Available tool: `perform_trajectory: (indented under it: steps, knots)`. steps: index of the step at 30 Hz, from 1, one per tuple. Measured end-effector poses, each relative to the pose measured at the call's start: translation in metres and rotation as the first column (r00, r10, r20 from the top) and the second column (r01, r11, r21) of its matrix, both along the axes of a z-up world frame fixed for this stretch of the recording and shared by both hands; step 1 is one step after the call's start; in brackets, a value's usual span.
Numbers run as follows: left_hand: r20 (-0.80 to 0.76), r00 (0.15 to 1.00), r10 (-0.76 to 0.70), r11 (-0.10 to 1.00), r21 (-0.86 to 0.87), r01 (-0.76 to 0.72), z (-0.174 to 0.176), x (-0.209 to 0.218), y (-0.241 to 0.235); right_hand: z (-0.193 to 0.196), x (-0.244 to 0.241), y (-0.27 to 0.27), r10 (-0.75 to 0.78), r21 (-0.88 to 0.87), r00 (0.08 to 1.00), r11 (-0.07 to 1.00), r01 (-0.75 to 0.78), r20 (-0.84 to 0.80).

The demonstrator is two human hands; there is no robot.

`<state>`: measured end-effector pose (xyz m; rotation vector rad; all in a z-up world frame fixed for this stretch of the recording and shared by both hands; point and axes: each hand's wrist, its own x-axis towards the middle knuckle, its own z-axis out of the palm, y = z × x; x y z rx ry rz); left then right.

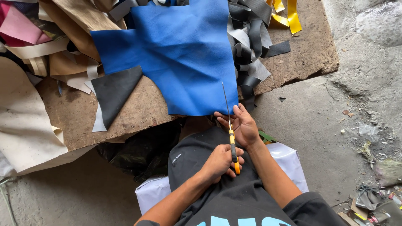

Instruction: A person uses scissors to cut and shape a piece of blue fabric on a table covered with scraps.

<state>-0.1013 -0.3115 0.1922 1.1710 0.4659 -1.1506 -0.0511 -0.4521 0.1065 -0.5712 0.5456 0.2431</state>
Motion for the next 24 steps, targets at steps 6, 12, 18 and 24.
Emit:
perform_trajectory:
  steps: [6,12,18,24]
  knots:
    - [0.01,1.0,0.0,1.0,-0.013,0.001,-0.002,-0.002,0.0,-0.002,-0.002,-0.001,-0.004,0.007,1.0,1.0,0.004,0.015]
    - [0.023,1.0,0.019,1.0,0.018,-0.019,0.004,-0.004,-0.002,-0.011,-0.005,-0.002,-0.014,0.001,0.999,1.0,0.014,0.031]
    - [0.026,0.994,0.108,0.994,0.023,-0.109,-0.002,-0.009,-0.003,-0.021,-0.01,-0.001,-0.025,-0.04,0.998,0.999,0.028,0.065]
    - [0.036,0.995,0.097,0.995,0.005,-0.098,-0.013,0.0,-0.002,-0.023,-0.023,0.007,-0.001,-0.119,0.997,0.993,0.011,0.083]
